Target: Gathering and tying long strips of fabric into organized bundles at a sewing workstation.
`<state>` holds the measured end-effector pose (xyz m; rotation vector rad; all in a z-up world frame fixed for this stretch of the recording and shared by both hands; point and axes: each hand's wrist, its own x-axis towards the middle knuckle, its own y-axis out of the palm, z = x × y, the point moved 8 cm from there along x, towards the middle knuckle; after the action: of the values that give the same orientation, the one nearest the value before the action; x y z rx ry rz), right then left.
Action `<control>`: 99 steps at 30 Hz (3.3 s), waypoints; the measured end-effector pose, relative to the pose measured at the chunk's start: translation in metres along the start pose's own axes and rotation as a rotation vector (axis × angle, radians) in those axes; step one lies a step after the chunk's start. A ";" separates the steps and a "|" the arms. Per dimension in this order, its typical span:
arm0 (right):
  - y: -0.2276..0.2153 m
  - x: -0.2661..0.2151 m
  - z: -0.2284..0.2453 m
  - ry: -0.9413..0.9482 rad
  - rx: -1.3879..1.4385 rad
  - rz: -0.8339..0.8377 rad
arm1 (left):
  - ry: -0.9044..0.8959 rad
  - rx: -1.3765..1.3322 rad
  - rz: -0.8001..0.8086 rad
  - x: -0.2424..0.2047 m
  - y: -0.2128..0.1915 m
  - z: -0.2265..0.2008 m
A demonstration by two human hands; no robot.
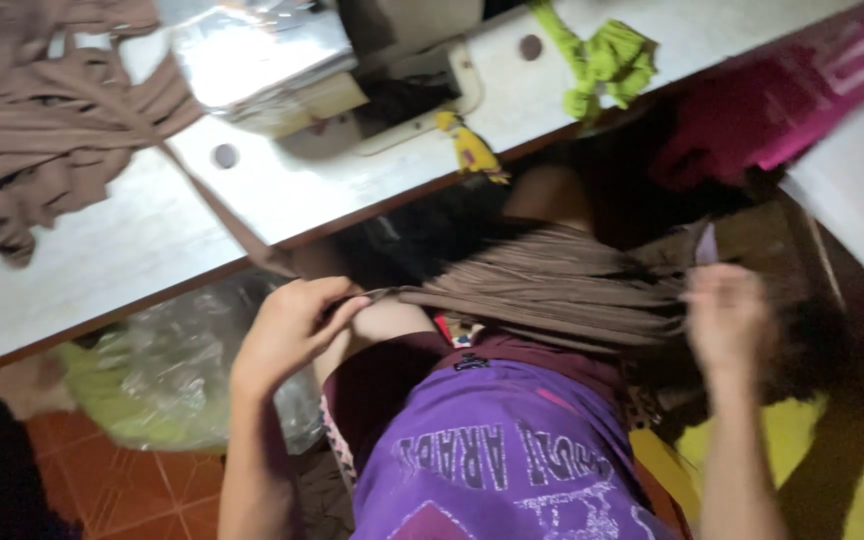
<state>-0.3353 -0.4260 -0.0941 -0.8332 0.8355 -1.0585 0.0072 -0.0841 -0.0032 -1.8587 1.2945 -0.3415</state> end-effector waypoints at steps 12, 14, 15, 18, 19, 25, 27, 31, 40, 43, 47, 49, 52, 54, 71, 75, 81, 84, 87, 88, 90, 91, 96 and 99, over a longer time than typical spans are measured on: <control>0.060 -0.173 0.276 -1.145 0.002 0.137 | 0.092 -0.024 -0.058 -0.016 -0.006 -0.035; 0.064 -0.171 0.273 -1.137 -0.011 0.144 | 0.114 -0.025 -0.053 -0.016 -0.007 -0.039; 0.067 -0.170 0.271 -1.131 -0.024 0.150 | 0.136 -0.025 -0.050 -0.016 -0.007 -0.041; 0.064 -0.159 0.260 -1.073 -0.021 0.180 | 0.171 -0.027 -0.059 -0.017 -0.010 -0.045; 0.064 -0.156 0.255 -1.068 -0.023 0.179 | 0.175 -0.029 -0.055 -0.016 -0.009 -0.046; 0.065 -0.148 0.230 -0.446 0.779 0.856 | 0.380 -0.124 -0.024 0.001 0.000 -0.095; 0.050 -0.144 0.232 -0.494 0.663 0.747 | 0.405 -0.007 0.002 0.003 0.019 -0.092; 0.028 -0.093 0.162 -0.310 0.790 0.635 | 0.465 -0.034 0.007 0.011 0.018 -0.091; -0.077 0.071 -0.198 0.372 1.609 0.210 | -0.075 -0.452 0.188 0.014 0.013 0.029; -0.074 0.059 -0.271 0.745 1.577 -0.198 | -0.247 -0.339 0.231 0.012 0.026 0.058; -0.041 0.062 -0.329 0.739 1.364 -0.203 | -0.317 -0.287 0.254 0.012 0.032 0.071; -0.015 0.060 -0.339 0.738 1.250 -0.125 | -0.346 -0.254 0.263 0.012 0.029 0.069; 0.009 0.062 -0.356 0.680 0.769 -0.164 | -0.371 -0.281 0.232 0.007 0.024 0.069; -0.014 0.072 -0.346 0.301 0.084 -0.591 | -0.309 -0.309 0.108 0.005 0.014 0.073; 0.112 0.140 -0.171 0.382 -0.211 0.156 | -0.366 -0.201 0.144 -0.041 0.006 0.067; 0.034 0.111 -0.222 0.334 0.258 -0.202 | -0.433 -0.184 0.170 -0.034 0.002 0.057; 0.012 0.059 -0.367 0.546 0.582 -0.345 | -0.377 -0.284 0.172 -0.023 0.005 0.060; -0.011 0.041 -0.362 0.508 -0.017 -0.366 | -0.328 -0.220 0.133 -0.018 -0.003 0.050; -0.024 0.033 -0.314 0.464 -0.346 -0.488 | -0.206 -0.171 0.052 -0.016 -0.009 0.046; -0.028 0.031 -0.269 0.451 -0.339 -0.477 | -0.220 -0.165 0.041 -0.019 -0.010 0.046; -0.049 0.021 -0.143 -0.017 -0.443 -0.672 | -0.180 -0.184 0.000 -0.021 -0.013 0.040; -0.048 0.012 -0.093 -0.026 -0.431 -0.665 | -0.191 -0.176 -0.010 -0.023 -0.015 0.038; -0.004 -0.069 0.144 -0.497 -0.127 -0.076 | -0.122 -0.311 -0.074 -0.026 -0.019 0.024; 0.033 -0.133 0.223 -1.024 -0.001 0.029 | -0.086 -0.295 -0.089 -0.030 -0.023 0.009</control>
<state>-0.1613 -0.2531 -0.0032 -1.1880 -0.0242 -0.4739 0.0144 -0.0504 0.0150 -2.1580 1.2590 -0.1191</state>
